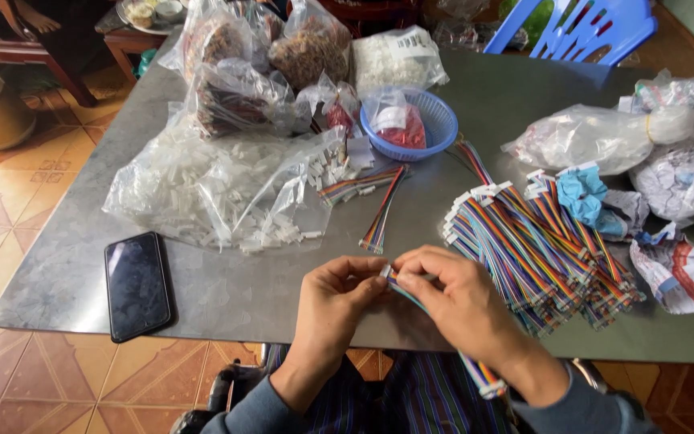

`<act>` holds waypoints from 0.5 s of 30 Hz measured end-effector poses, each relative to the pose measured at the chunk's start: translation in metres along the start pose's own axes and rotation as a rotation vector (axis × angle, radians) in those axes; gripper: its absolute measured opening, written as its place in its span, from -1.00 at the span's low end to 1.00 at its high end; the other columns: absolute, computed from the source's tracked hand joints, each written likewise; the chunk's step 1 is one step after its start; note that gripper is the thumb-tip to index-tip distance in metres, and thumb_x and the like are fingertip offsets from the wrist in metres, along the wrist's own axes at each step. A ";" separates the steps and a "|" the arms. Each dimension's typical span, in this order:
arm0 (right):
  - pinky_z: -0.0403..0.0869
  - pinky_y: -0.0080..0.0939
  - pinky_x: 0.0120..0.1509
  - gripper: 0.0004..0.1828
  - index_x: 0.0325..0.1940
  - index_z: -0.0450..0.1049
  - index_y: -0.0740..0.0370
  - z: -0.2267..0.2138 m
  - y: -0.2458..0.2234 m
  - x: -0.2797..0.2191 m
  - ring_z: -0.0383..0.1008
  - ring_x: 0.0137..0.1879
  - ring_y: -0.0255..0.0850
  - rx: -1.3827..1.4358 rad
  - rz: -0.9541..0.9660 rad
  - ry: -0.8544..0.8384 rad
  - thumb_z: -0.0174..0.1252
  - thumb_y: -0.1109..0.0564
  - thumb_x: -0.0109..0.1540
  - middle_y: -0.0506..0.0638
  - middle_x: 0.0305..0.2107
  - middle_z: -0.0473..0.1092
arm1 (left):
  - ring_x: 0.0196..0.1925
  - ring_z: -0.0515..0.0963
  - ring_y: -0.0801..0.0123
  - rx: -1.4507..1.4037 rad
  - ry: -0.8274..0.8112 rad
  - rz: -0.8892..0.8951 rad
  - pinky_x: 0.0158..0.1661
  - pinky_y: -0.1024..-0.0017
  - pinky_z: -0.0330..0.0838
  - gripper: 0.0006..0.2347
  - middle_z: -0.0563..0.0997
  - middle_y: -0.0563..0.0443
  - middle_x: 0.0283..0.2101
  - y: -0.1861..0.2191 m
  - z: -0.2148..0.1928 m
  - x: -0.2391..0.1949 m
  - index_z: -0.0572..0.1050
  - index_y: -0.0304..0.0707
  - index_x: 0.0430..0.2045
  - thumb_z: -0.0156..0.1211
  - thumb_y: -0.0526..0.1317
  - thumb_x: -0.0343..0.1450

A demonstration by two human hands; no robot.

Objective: Assembling electrical wiring harnesses by manually inserting individual colored wires into plastic connector housings.

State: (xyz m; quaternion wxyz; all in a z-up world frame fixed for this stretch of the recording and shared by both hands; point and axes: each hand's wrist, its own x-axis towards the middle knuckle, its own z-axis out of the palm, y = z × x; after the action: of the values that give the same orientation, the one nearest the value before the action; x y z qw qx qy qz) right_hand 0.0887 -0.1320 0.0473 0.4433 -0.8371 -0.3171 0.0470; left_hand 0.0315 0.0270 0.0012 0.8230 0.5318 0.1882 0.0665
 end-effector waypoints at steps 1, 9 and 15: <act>0.50 -0.34 -0.07 -0.87 -0.38 0.60 0.17 -0.001 -0.001 0.001 0.60 -0.13 -0.32 0.003 0.012 -0.004 0.18 0.21 0.24 -0.10 -0.27 0.62 | -0.40 0.72 0.28 0.001 0.001 -0.013 -0.25 0.42 0.69 -0.87 0.75 -0.22 -0.40 0.002 0.000 -0.003 0.67 -0.48 -0.30 0.34 -0.48 0.32; 0.43 -0.37 -0.22 -0.80 -0.45 0.65 0.16 -0.005 -0.015 0.008 0.43 -0.37 -0.43 0.019 0.233 -0.036 0.25 0.12 0.25 -0.20 -0.56 0.56 | -0.44 0.70 0.32 0.047 0.000 -0.015 -0.25 0.49 0.60 -0.82 0.72 -0.18 -0.45 0.011 -0.001 -0.003 0.67 -0.44 -0.23 0.34 -0.41 0.31; 0.53 -0.34 -0.22 -0.82 -0.44 0.61 0.28 -0.001 -0.004 0.010 0.51 -0.38 -0.35 0.288 0.312 -0.057 0.25 0.23 0.26 -0.06 -0.56 0.55 | -0.40 0.74 0.21 -0.015 -0.006 -0.055 -0.28 0.42 0.65 -0.83 0.74 -0.25 -0.41 0.014 0.001 -0.004 0.66 -0.48 -0.24 0.33 -0.45 0.32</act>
State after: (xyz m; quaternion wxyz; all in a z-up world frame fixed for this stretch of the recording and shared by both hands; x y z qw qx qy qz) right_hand 0.0956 -0.1255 0.0533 0.5365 -0.8024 -0.1861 0.1834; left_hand 0.0292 0.0308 0.0156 0.8292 0.5203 0.1996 0.0438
